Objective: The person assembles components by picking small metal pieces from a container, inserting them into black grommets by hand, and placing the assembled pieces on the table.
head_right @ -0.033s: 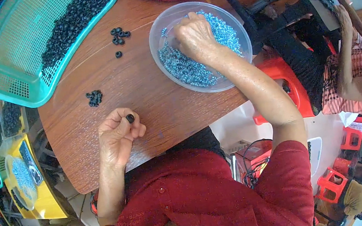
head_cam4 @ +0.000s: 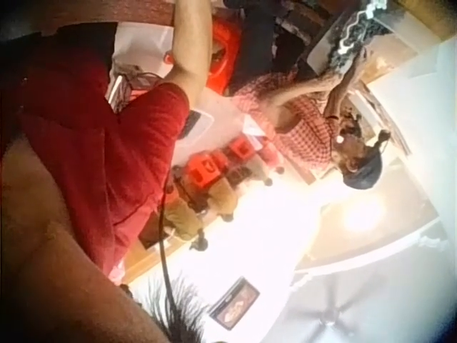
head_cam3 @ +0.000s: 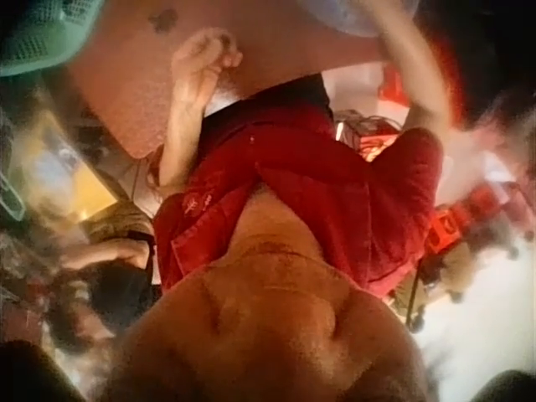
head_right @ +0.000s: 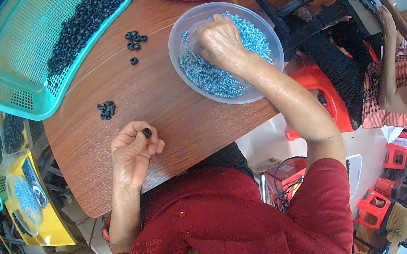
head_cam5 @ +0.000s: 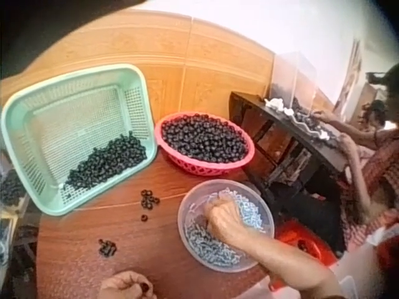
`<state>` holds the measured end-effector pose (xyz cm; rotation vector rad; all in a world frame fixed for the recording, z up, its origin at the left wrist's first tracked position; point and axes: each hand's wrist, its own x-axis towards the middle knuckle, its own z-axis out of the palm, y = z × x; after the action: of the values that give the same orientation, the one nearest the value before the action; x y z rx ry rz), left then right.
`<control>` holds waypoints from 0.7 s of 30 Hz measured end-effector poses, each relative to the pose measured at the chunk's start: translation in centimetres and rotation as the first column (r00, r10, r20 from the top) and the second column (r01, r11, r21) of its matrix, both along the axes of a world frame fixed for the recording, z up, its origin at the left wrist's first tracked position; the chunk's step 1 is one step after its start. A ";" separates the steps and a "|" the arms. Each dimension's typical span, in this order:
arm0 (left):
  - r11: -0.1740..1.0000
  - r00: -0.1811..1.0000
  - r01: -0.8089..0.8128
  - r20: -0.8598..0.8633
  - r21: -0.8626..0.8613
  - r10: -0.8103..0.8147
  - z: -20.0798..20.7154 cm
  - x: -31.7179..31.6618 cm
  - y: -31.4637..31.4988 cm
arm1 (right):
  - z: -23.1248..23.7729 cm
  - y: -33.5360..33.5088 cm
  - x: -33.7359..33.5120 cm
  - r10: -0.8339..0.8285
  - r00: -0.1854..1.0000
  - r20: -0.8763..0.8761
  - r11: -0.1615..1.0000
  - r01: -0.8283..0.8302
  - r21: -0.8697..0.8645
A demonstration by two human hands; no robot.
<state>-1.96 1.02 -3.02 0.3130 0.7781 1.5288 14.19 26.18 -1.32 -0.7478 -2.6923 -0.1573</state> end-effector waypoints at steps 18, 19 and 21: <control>0.990 0.959 -0.140 -0.252 -0.011 0.132 2.3 2.5 0.8 | 4.2 -5.4 2.9 -0.375 0.850 -0.371 0.559 -0.112 -0.822; 0.984 0.921 -0.178 -0.353 -0.002 0.166 2.9 3.1 1.1 | 4.4 -5.7 3.0 -0.428 0.818 -0.385 0.475 -0.159 -0.866; 0.963 0.868 -0.234 -0.417 0.137 0.270 4.2 4.7 2.7 | 4.6 -6.5 3.1 -0.480 0.784 -0.395 0.389 -0.214 -0.896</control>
<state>2.73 3.71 1.22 0.6499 1.1430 1.7676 17.27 19.72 3.28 -1.0583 -1.8295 1.4551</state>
